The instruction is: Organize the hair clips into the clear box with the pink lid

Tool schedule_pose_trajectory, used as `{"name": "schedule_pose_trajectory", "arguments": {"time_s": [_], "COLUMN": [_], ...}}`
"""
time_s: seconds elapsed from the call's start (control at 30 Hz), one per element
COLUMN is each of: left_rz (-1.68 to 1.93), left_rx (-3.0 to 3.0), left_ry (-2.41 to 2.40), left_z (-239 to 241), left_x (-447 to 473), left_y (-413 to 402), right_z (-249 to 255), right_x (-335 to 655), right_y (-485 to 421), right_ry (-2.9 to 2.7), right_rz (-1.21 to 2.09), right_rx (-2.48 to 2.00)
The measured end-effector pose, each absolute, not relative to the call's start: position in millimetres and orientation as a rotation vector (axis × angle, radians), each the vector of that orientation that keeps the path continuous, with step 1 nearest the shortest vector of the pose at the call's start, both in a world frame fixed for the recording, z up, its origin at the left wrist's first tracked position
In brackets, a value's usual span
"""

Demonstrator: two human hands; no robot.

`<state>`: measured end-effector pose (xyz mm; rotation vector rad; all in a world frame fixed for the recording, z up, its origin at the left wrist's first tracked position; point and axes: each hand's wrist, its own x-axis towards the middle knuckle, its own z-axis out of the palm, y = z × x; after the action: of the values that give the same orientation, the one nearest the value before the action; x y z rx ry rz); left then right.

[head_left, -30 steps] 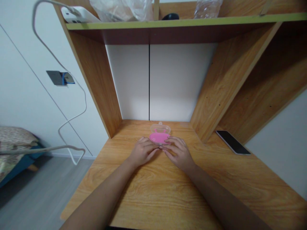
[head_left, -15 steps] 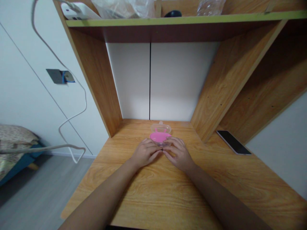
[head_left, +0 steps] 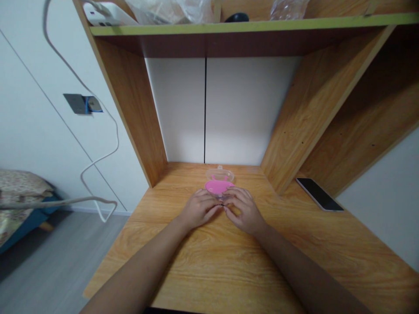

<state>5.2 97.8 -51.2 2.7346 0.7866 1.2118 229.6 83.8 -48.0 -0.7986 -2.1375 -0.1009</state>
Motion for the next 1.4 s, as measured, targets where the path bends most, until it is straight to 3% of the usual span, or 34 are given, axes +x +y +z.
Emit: {"name": "schedule_pose_trajectory", "arguments": {"time_s": [1.4], "left_rz": [1.548], "left_rx": [2.619], "left_ry": [0.942], "left_z": [-53.8], "left_x": [0.7], "left_y": [104.7], "right_z": [-51.3], "right_x": [235.0], "right_y": [93.0], "right_ry": [-1.864], "right_rz": [-0.133], "right_rx": [-0.883]}}
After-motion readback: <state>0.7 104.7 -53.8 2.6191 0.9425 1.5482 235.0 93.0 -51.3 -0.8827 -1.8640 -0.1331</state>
